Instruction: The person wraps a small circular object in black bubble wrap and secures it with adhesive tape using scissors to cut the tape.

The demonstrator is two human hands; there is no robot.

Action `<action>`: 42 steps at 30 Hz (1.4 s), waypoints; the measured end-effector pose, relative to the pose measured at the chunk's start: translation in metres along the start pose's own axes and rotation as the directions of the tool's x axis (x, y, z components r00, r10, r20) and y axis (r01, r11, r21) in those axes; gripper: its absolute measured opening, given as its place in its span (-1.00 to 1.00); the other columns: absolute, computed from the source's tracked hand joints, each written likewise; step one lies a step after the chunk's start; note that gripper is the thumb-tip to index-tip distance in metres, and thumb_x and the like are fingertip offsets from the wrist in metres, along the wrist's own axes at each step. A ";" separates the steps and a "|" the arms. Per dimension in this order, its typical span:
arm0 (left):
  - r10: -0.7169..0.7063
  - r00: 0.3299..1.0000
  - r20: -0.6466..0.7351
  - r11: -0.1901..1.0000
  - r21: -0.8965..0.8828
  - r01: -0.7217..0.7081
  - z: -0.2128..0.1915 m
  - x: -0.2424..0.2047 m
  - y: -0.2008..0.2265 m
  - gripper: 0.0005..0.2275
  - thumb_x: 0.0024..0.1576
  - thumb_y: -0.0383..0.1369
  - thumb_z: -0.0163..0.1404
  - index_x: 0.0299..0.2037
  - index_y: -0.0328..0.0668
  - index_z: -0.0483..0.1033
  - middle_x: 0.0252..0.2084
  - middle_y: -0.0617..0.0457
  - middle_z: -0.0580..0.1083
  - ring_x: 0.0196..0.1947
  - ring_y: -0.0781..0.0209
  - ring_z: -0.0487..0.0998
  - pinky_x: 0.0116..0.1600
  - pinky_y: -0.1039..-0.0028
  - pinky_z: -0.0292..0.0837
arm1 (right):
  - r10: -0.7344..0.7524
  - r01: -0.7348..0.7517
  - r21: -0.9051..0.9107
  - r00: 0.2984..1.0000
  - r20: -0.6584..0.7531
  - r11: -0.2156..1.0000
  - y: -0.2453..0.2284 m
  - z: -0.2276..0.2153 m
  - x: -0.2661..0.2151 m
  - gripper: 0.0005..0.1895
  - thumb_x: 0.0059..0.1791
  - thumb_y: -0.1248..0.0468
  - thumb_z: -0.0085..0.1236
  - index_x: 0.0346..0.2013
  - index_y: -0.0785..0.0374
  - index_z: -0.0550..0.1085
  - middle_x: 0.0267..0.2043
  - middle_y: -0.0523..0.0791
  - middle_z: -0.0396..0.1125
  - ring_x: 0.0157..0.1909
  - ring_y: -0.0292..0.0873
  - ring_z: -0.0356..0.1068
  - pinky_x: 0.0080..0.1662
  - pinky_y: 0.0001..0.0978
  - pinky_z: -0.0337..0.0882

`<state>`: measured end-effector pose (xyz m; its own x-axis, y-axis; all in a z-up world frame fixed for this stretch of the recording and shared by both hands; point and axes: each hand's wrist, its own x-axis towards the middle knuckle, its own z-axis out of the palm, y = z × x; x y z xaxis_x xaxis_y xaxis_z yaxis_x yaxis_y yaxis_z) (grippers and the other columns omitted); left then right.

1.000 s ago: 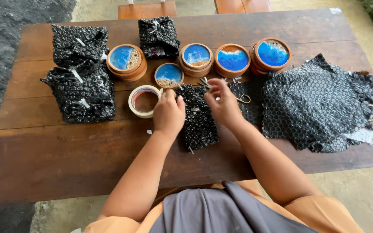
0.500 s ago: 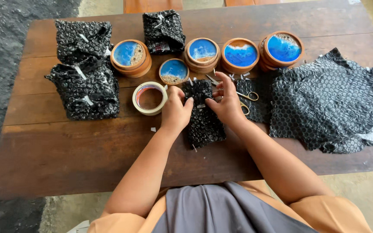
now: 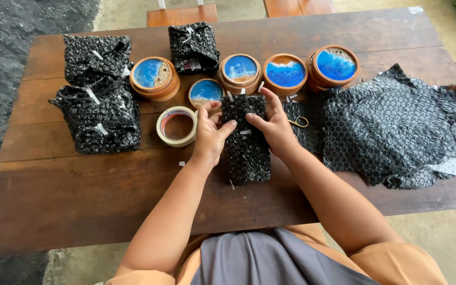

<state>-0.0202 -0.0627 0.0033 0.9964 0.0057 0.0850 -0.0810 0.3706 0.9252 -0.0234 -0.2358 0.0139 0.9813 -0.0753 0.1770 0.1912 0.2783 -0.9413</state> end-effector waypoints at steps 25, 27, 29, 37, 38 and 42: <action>-0.029 0.999 0.040 0.999 -0.020 0.029 0.005 0.002 -0.008 -0.86 0.06 -0.54 0.25 -0.23 -0.15 0.60 -0.33 0.15 0.57 -0.26 0.46 0.55 -0.07 0.54 0.57 | -0.008 0.004 0.089 0.999 0.044 0.996 -0.006 0.005 0.004 -0.22 -0.15 0.61 0.32 0.34 0.23 0.31 -0.09 -0.04 0.46 -0.11 -0.20 0.51 -0.07 -0.29 0.64; -0.028 0.999 0.035 0.999 -0.025 0.029 0.003 0.004 -0.015 -0.84 0.05 -0.56 0.24 -0.22 -0.14 0.61 -0.33 0.18 0.56 -0.25 0.50 0.53 -0.05 0.59 0.54 | -0.003 0.001 0.080 0.999 0.034 0.997 -0.007 0.009 0.003 -0.24 -0.14 0.65 0.27 0.32 0.23 0.34 -0.15 -0.06 0.46 -0.17 -0.23 0.50 -0.12 -0.29 0.66; -0.035 0.998 0.053 0.999 -0.034 0.037 0.006 0.002 -0.010 -0.83 0.05 -0.56 0.23 -0.21 -0.12 0.61 -0.30 0.20 0.57 -0.23 0.50 0.53 -0.04 0.58 0.54 | 0.006 -0.008 0.078 1.000 0.021 0.997 -0.004 0.009 0.002 -0.25 -0.16 0.65 0.28 0.30 0.24 0.35 -0.18 -0.05 0.47 -0.20 -0.22 0.51 -0.15 -0.28 0.66; -0.023 0.994 0.109 0.995 -0.092 0.033 0.010 -0.003 0.004 -0.77 0.06 -0.57 0.23 -0.10 -0.12 0.64 -0.20 0.16 0.61 -0.17 0.49 0.56 0.05 0.55 0.54 | 0.002 -0.004 0.159 1.000 0.012 0.987 -0.008 0.020 -0.002 -0.27 -0.16 0.66 0.26 0.28 0.33 0.34 -0.23 0.02 0.49 -0.20 -0.15 0.55 -0.14 -0.23 0.66; -0.027 0.989 0.145 0.992 -0.122 0.044 0.008 -0.003 0.005 -0.74 0.08 -0.61 0.16 -0.06 -0.14 0.63 -0.12 0.08 0.61 -0.09 0.42 0.57 0.09 0.52 0.53 | -0.017 0.013 0.180 1.000 0.019 0.984 -0.007 0.019 -0.001 -0.28 -0.15 0.66 0.25 0.29 0.33 0.32 -0.24 0.02 0.48 -0.18 -0.14 0.55 -0.12 -0.21 0.65; -0.052 0.981 0.188 0.974 -0.209 0.091 0.008 -0.004 0.012 -0.70 0.09 -0.67 0.05 0.00 -0.23 0.63 -0.03 -0.09 0.61 -0.01 0.28 0.59 0.13 0.46 0.50 | -0.038 0.025 0.222 0.998 0.053 0.975 0.001 0.012 0.003 -0.25 -0.15 0.70 0.18 0.32 0.32 0.28 -0.23 0.04 0.46 -0.15 -0.10 0.55 -0.09 -0.21 0.63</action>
<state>-0.0251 -0.0659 0.0171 0.9766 -0.1880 0.1047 0.0178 0.5553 0.8315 -0.0200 -0.2244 0.0165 0.9731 -0.0352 0.2275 0.2159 0.4819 -0.8492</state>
